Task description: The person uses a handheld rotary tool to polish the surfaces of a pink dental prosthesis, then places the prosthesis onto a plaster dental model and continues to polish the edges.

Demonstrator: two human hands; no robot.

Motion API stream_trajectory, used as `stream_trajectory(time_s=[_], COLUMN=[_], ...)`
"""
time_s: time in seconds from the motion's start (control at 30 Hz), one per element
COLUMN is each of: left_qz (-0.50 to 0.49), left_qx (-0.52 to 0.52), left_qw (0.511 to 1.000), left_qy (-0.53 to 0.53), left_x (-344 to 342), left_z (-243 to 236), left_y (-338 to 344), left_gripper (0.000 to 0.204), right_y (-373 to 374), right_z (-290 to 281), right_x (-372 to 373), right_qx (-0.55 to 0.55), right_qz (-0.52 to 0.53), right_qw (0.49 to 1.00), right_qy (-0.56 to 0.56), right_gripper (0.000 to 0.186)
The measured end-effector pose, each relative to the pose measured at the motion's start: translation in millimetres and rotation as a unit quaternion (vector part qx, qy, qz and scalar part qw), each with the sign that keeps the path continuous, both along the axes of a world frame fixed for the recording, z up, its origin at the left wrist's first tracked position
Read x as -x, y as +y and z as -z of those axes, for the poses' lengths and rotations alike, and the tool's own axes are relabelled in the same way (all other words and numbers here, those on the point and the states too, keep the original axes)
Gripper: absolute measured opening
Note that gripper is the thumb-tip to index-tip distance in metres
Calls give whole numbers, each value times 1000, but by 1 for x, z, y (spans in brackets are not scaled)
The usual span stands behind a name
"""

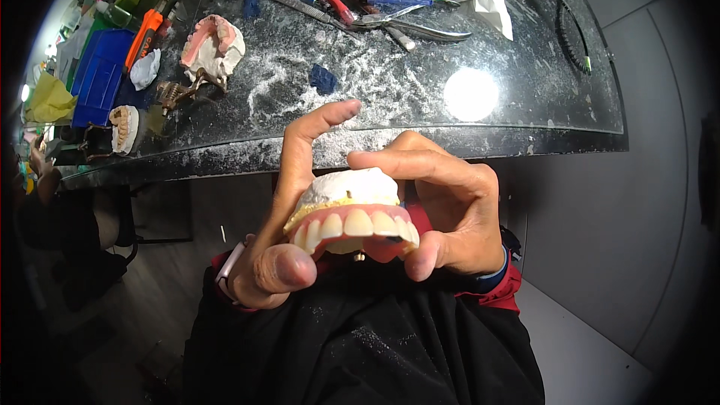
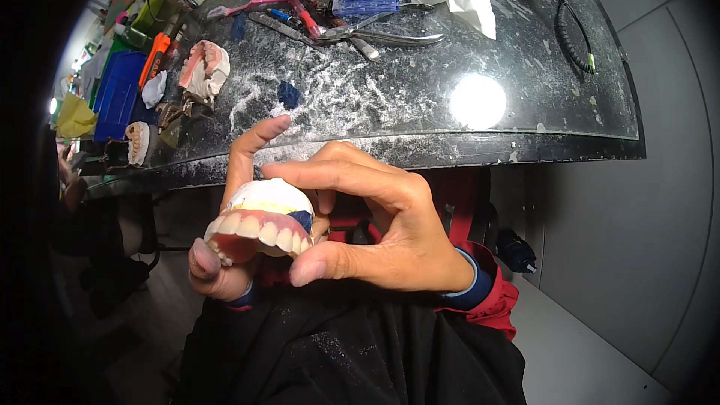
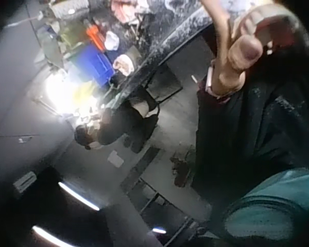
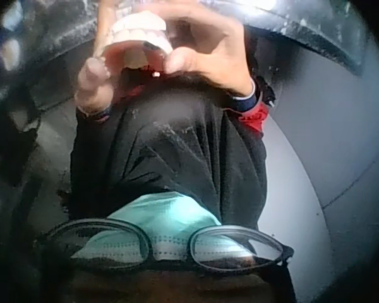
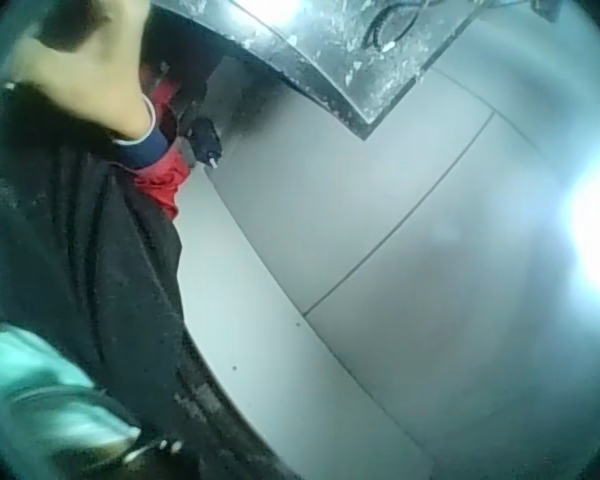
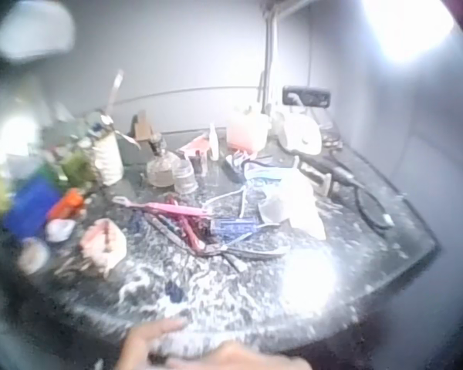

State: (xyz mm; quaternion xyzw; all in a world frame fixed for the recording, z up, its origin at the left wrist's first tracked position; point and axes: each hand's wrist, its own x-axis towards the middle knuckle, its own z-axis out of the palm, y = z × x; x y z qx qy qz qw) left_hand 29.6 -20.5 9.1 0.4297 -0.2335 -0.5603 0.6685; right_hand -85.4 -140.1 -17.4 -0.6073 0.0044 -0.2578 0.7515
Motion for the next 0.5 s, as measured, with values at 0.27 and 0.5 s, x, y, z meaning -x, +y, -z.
stream_trajectory(time_s=[0.27, 0.5], left_qz=[-5, -28], left_qx=[-45, -39], left_qw=[997, 998], left_qy=[-57, -31], left_x=[6, 9], left_z=[-3, -1], left_y=[-8, -8], left_gripper=[128, 128], right_y=[-7, -4], right_z=[0, 2], right_x=[5, 6], right_qx=[23, 11], right_qz=[-13, -9], right_qw=[1000, 1000], right_qy=[-11, -23], right_gripper=[72, 68])
